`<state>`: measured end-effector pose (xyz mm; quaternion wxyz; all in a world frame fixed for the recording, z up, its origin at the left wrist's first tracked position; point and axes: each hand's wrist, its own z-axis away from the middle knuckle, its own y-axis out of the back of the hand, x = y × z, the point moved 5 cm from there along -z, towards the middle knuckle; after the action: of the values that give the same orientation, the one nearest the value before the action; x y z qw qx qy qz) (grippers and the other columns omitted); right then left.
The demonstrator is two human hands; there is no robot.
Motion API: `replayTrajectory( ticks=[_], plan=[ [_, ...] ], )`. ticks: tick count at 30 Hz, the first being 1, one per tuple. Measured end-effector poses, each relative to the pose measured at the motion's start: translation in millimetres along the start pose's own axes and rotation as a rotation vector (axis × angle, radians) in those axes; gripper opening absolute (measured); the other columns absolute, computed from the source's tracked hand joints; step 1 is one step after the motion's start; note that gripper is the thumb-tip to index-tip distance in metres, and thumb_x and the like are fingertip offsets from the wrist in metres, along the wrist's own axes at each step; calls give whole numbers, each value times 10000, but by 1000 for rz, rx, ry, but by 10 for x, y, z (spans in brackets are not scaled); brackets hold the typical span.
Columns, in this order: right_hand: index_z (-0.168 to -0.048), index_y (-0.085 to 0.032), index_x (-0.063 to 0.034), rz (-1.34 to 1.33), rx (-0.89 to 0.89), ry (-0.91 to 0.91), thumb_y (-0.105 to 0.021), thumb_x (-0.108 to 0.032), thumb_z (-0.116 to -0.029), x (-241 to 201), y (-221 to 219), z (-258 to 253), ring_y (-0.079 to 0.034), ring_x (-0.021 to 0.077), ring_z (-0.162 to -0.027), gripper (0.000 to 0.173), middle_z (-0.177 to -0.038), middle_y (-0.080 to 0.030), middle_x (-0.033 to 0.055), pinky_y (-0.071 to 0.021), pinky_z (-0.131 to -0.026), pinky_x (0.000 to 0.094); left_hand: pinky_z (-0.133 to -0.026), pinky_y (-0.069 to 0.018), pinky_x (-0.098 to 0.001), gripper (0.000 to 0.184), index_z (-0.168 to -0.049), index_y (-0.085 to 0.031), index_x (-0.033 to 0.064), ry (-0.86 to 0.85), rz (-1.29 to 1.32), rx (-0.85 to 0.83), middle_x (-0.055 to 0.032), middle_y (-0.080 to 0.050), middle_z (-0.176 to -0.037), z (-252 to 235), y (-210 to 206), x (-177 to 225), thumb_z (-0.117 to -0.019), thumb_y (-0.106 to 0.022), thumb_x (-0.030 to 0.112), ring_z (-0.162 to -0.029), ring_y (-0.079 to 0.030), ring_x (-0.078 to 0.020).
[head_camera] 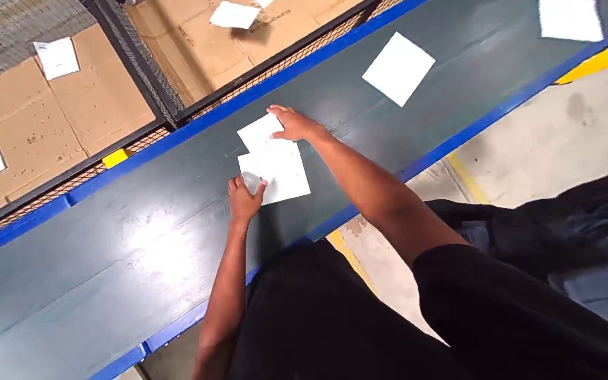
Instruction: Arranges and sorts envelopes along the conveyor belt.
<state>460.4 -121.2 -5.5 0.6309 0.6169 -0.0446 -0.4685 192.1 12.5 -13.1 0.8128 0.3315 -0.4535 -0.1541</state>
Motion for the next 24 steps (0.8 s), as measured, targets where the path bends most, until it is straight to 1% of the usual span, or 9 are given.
replayTrajectory(
  ticks=[3,8,10,12,14,17,20,22,24],
  plan=[
    [-1589,-369,-133,192,-130,35,-915,-550,-649,-294,-331,-133,-336,364,-1502,1165,-1640,-366,106,-355,-1155,615,-1059,-430,-618,1157,-1536,-370,-42,125,-306,61,-317,-460,-1463,80,-69,-41,-780,-629,795,-1344,-463,-474],
    [-1513,-439,-115,283,-166,-15,-984,-585,-458,-747,-591,-102,-474,444,-1344,1277,-1461,-500,217,-399,-1067,663,-1047,-419,-671,1340,-1561,-294,-38,307,-206,159,-364,-461,-1426,270,176,-514,-580,-911,636,-1311,-468,-527],
    [-1420,-534,-87,197,-266,-23,-933,-598,-577,-799,-767,-87,-528,436,-1285,1063,-1354,-584,228,-411,-1051,674,-1043,-437,-667,1318,-1527,-351,-34,370,-140,100,-356,-478,-1414,328,341,-750,-544,-942,613,-1306,-483,-516],
    [-1248,-648,-40,3,-449,-19,-841,-527,-786,-845,-846,-37,-670,376,-988,698,-1100,-689,211,-535,-847,617,-1020,-505,-587,1076,-1400,-483,-41,350,63,57,-283,-580,-1312,399,474,-978,-598,-967,488,-1222,-583,-409],
    [-1258,-599,-38,-256,-646,-66,-725,-449,-941,-897,-694,33,-628,239,-640,534,-855,-669,148,-550,-611,436,-944,-590,-473,855,-1337,-503,-47,288,453,48,-202,-683,-1170,540,533,-1127,-676,-964,238,-1072,-691,-275],
    [-1283,-566,-95,-615,-583,-77,-677,-373,-993,-1319,-276,-224,-516,106,-485,416,-718,-605,56,-464,-467,270,-930,-621,-448,683,-1338,-524,-48,223,803,13,-163,-725,-1141,842,770,-1278,-759,-878,25,-1038,-725,-254],
    [-1521,-409,-110,-1146,-383,119,-647,-152,-1013,-2001,56,-749,-723,205,-897,562,-1158,-694,151,-633,-758,372,-910,-624,-467,567,-1301,-565,-44,183,849,-17,-156,-738,-1111,938,804,-1229,-806,-837,17,-1011,-731,-268],
    [-1615,-288,-109,-1241,-255,136,-687,-171,-997,-2354,184,-1058,-632,347,-1237,738,-1500,-507,227,-588,-973,495,-900,-627,-450,538,-1299,-565,-32,152,864,7,-139,-737,-1109,924,803,-1190,-825,-816,13,-999,-732,-247],
    [-1583,-336,-44,-1114,-117,85,-707,-268,-988,-2506,137,-1028,-599,349,-1278,736,-1523,-481,238,-556,-1004,494,-880,-631,-423,493,-1281,-565,-25,161,915,85,-117,-739,-1085,1003,799,-1216,-842,-787,-9,-968,-735,-216]
  ],
)
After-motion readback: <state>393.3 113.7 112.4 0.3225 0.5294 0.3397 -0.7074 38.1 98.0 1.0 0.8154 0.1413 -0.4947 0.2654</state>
